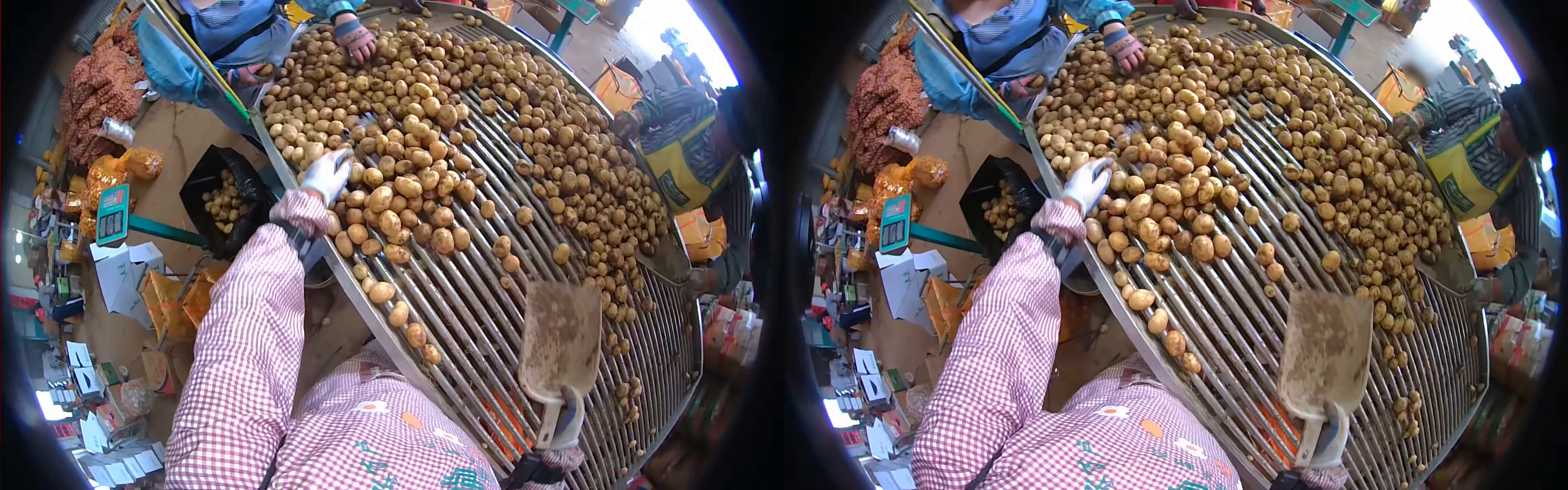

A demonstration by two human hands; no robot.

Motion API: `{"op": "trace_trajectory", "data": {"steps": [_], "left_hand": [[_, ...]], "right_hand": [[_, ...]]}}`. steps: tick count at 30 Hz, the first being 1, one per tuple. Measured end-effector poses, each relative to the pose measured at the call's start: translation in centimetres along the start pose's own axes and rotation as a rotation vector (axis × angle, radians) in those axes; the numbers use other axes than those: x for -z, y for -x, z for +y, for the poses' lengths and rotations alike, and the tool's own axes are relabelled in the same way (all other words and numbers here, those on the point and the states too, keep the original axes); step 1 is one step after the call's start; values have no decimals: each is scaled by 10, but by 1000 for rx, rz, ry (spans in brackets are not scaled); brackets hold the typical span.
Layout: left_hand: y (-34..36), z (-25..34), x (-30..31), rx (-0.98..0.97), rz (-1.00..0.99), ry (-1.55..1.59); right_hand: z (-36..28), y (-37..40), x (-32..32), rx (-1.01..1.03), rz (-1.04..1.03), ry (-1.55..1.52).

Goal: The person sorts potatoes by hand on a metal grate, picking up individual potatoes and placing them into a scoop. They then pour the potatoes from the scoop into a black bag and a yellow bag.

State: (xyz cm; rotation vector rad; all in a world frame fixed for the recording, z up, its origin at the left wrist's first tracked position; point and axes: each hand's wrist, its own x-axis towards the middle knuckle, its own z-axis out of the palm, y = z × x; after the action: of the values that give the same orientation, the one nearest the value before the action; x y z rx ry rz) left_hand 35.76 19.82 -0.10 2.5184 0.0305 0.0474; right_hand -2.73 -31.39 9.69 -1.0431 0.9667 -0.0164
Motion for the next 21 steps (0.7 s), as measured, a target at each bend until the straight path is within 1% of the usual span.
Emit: {"op": "trace_trajectory", "data": {"steps": [2,4,5,6,8,9,10,12,13,14,16,17,18,19,20,21], "left_hand": [[-40,4,3,-35,-125,-245],[-68,13,4,-57,-175,-376],[-81,11,-3,-84,-233,-547],[-86,35,4,13,-437,-601],[-96,30,-10,-102,-441,-706],[-96,32,-14,-107,-426,-722],[-96,34,-17,-111,-411,-738],[-101,31,-25,-104,-419,-765],[-99,34,-22,-116,-425,-732],[-96,34,-20,-124,-429,-702],[-96,27,-23,-205,-403,-660],[-94,30,-15,-72,-425,-497],[-94,37,-4,58,-437,-331],[-100,3,-13,28,-333,84],[-97,-5,-12,102,-233,661],[-92,-18,-2,159,-243,968]], "right_hand": [[27,11,27,36,90,-35],[50,26,44,2,170,-107],[54,38,30,-20,237,-156],[52,53,1,-5,270,-215],[77,60,35,-110,207,-174],[91,59,29,-149,195,-324],[106,58,21,-102,316,-415],[149,51,42,-116,276,-355],[168,49,48,-20,375,-169],[167,48,43,-32,366,-164],[154,47,22,-42,352,-250],[156,44,28,-100,351,-261],[159,42,32,-101,347,-257],[160,41,36,-92,358,-196],[161,40,38,-84,366,-134],[166,36,45,-90,359,-127]]}}
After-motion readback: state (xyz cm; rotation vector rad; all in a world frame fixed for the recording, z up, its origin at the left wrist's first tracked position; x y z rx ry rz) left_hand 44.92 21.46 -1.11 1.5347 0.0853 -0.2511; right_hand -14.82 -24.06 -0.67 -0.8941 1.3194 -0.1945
